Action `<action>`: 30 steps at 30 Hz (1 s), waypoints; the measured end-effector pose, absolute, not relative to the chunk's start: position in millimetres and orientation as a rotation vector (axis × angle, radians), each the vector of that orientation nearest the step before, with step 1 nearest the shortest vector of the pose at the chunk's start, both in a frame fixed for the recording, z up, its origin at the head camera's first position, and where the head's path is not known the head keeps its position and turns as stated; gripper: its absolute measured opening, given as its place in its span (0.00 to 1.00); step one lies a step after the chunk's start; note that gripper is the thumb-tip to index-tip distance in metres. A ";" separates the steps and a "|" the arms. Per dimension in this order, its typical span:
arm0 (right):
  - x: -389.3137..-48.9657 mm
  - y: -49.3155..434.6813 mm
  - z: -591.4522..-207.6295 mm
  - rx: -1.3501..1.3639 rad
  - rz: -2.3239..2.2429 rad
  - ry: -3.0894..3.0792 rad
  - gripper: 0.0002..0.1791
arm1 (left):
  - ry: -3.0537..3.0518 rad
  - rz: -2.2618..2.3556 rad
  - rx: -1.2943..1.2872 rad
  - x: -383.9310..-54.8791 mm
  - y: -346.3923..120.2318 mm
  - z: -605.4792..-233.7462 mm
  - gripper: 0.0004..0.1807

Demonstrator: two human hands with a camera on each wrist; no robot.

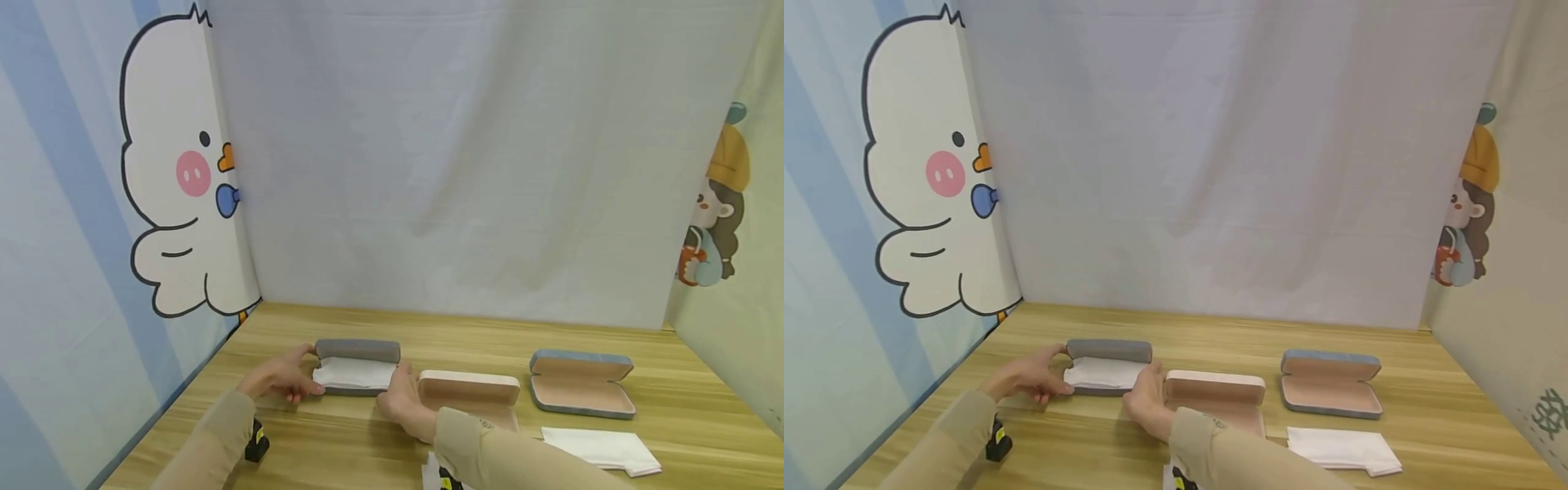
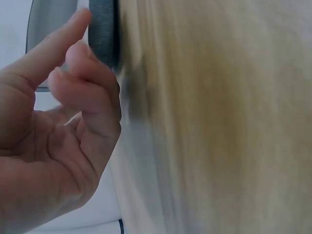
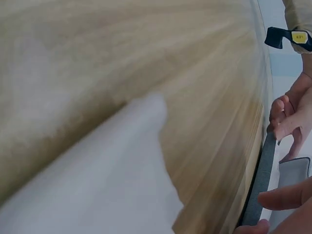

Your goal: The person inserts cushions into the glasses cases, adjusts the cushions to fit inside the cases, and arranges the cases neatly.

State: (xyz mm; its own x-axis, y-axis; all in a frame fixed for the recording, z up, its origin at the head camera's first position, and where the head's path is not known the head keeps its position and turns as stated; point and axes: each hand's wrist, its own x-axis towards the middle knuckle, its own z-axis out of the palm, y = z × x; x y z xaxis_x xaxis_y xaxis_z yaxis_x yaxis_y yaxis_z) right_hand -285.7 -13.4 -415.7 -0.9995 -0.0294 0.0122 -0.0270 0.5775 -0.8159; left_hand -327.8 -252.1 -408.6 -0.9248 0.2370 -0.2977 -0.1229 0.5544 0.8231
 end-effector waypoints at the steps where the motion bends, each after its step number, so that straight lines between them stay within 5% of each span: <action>1: -286.7 -14.2 -416.0 -0.042 -1.432 2.791 0.33 | 2.402 1.324 0.103 -328.1 -252.9 -409.6 0.49; 7: -291.3 -19.7 -415.1 -0.007 -1.389 2.810 0.37 | 2.349 1.365 0.124 -330.9 -253.8 -414.0 0.62; 23: -300.0 -17.3 -413.4 -0.215 -1.473 2.718 0.55 | 2.329 1.382 0.099 -327.7 -273.7 -410.2 0.63; 30: -301.0 -15.3 -416.9 -0.204 -1.547 2.589 0.54 | 2.311 1.406 0.165 -326.7 -280.7 -410.6 0.63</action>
State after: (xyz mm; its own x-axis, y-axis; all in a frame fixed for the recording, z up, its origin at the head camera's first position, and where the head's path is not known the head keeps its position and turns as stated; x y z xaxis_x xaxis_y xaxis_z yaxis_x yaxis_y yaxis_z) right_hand -301.0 -15.3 -416.9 -0.9838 -0.1761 -0.0332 -0.0542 0.4690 -0.8815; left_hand -326.7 -280.7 -410.6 -0.9014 0.3158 -0.2962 -0.1179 0.4792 0.8698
